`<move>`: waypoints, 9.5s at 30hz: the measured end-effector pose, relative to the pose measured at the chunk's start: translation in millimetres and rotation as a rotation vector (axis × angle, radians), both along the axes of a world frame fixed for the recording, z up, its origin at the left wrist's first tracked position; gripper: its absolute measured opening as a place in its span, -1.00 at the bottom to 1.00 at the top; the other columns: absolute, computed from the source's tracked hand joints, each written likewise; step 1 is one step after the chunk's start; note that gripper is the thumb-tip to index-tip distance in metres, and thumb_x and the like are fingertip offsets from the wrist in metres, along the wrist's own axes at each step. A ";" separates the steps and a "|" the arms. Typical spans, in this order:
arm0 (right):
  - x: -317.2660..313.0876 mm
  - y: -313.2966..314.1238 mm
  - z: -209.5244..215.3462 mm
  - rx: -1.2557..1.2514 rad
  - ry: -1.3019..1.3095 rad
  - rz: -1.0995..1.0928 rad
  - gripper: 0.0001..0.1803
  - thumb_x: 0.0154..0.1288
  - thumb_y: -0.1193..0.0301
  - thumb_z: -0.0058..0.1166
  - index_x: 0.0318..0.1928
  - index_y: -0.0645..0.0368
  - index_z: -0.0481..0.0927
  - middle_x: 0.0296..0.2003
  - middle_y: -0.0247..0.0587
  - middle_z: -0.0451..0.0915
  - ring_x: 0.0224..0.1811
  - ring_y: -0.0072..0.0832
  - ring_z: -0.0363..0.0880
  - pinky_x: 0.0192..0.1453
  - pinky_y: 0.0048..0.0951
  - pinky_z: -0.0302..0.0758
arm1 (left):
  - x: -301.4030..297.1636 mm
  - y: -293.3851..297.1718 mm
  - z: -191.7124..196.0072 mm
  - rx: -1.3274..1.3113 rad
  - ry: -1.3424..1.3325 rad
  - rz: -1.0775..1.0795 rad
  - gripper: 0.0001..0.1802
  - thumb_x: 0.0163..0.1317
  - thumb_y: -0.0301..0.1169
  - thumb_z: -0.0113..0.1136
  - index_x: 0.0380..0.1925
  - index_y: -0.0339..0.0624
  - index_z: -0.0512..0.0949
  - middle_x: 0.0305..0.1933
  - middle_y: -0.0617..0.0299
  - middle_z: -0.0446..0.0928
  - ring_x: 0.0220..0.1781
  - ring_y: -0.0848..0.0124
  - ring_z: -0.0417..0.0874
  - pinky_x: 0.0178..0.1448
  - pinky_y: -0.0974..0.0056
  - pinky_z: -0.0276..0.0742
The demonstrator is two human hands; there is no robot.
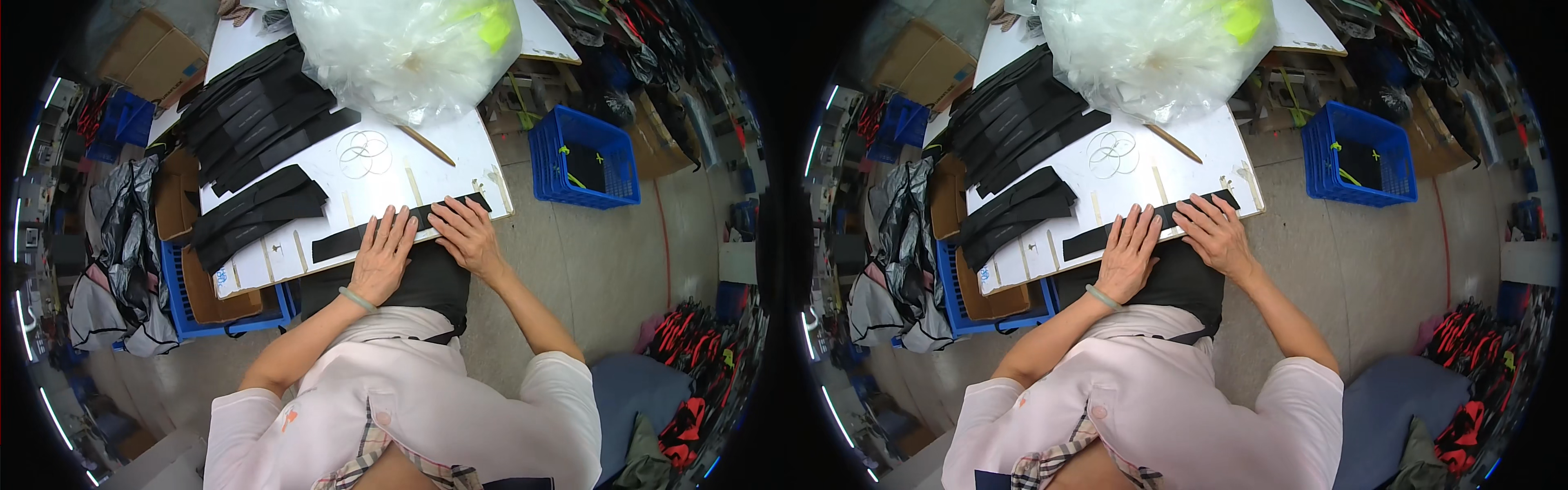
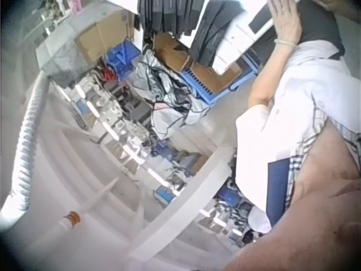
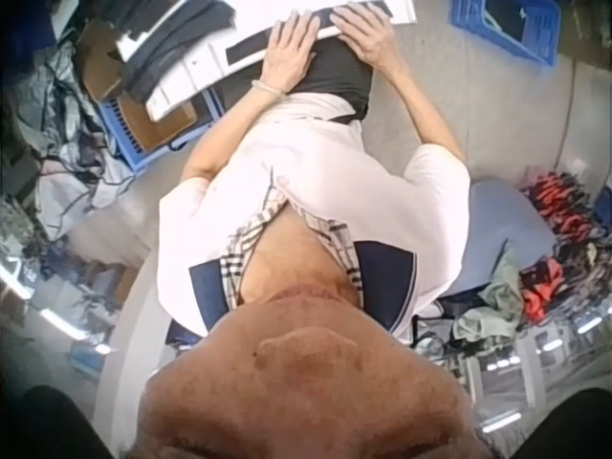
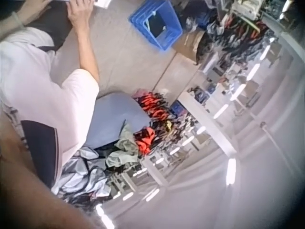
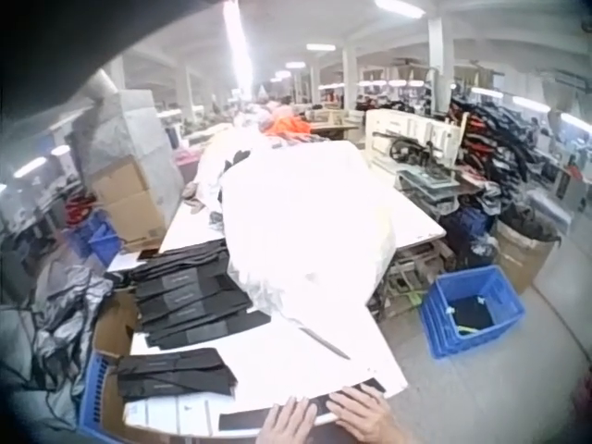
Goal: Assembling and organizing black fabric straps and components at a workstation.
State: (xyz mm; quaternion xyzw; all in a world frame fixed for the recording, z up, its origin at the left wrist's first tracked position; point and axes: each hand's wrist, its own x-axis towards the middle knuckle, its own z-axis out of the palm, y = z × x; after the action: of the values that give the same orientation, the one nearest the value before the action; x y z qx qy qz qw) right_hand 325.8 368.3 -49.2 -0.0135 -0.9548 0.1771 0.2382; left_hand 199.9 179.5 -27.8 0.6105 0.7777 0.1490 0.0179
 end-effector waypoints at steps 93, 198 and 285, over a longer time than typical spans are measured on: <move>-141.3 -89.5 26.1 -0.134 -0.220 0.320 -0.80 -0.08 0.44 0.34 -0.37 0.17 0.65 -0.38 -0.23 0.58 -0.24 -0.29 0.49 -0.07 -0.28 0.35 | 15.1 12.4 -31.7 0.175 -0.034 0.121 -0.45 0.37 -0.35 -0.14 0.37 -0.16 0.22 0.43 -0.14 0.15 0.46 -0.06 0.17 0.49 -0.12 0.00; -281.4 -273.3 90.2 -0.455 -0.348 0.428 -0.63 0.35 0.22 0.08 -0.02 0.26 0.63 -0.04 0.06 0.52 0.11 -0.08 0.43 0.20 -0.20 0.33 | -234.1 -422.7 -33.9 1.839 -1.161 1.187 -0.53 0.01 -0.44 0.43 -0.06 -0.28 0.51 -0.10 0.12 0.59 -0.08 0.26 0.63 0.05 0.20 0.59; -118.1 -110.5 104.6 -0.469 0.328 -0.043 -0.61 0.07 0.43 0.39 -0.11 0.30 0.56 -0.30 -0.06 0.62 -0.31 -0.27 0.64 -0.26 -0.40 0.55 | -109.3 -6.6 116.5 1.198 -2.007 0.533 -0.62 0.44 -0.05 0.00 -0.38 -0.12 0.39 -0.55 0.31 0.27 -0.51 0.41 0.30 -0.04 0.14 0.49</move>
State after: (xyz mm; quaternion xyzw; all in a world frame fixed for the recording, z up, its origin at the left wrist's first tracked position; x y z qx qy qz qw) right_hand 207.7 257.8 55.4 -0.0595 -0.8360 0.3877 0.3837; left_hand 90.6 172.9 88.7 -0.0470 0.3260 0.8960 0.2979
